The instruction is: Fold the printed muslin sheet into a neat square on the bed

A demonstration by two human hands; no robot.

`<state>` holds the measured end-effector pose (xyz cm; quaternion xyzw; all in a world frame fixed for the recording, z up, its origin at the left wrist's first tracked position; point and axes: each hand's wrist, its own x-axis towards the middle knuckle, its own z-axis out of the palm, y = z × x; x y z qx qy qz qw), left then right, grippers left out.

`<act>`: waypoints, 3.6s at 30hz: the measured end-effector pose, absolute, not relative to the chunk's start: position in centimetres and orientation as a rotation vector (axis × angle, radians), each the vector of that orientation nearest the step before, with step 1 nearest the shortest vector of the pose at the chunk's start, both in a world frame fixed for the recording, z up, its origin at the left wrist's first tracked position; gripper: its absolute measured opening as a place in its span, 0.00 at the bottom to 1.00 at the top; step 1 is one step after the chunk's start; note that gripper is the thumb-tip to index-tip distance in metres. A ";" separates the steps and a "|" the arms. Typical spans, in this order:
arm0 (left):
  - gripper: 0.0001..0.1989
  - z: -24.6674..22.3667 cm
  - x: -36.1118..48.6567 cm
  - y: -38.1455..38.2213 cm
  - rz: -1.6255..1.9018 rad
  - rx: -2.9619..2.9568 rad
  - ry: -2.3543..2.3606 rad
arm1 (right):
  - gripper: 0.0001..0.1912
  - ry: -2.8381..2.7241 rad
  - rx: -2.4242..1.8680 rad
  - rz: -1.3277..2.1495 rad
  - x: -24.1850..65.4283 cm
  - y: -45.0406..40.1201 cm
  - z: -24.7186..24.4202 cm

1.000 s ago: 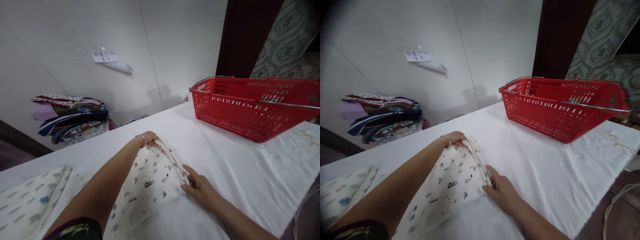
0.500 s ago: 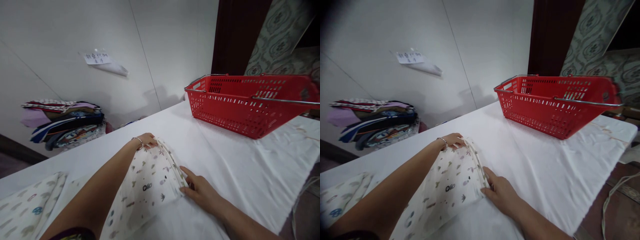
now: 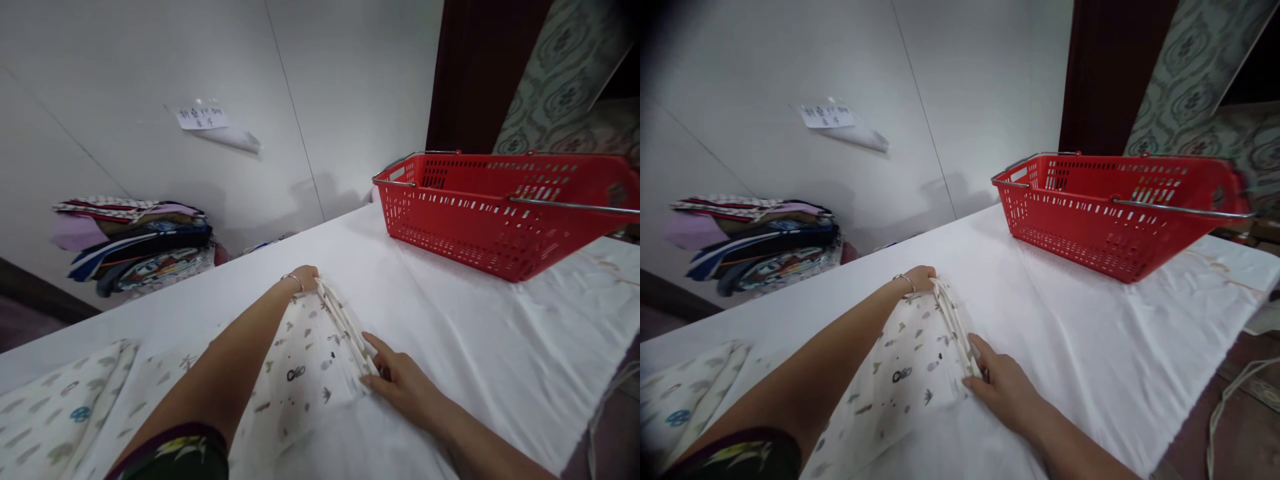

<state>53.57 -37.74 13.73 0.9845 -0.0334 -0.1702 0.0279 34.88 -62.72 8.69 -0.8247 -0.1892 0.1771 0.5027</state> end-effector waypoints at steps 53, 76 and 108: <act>0.15 14.9 55.8 -39.4 -0.821 3.067 -0.113 | 0.31 -0.443 -2.023 0.360 34.8 -62.9 8.7; 0.25 10.6 51.0 -40.2 0.178 2.868 0.074 | 0.28 -0.284 -2.154 0.235 36.3 -63.6 8.1; 0.35 9.9 34.3 -26.1 -0.047 2.951 0.540 | 0.32 -0.175 -2.149 0.092 36.0 -64.3 6.4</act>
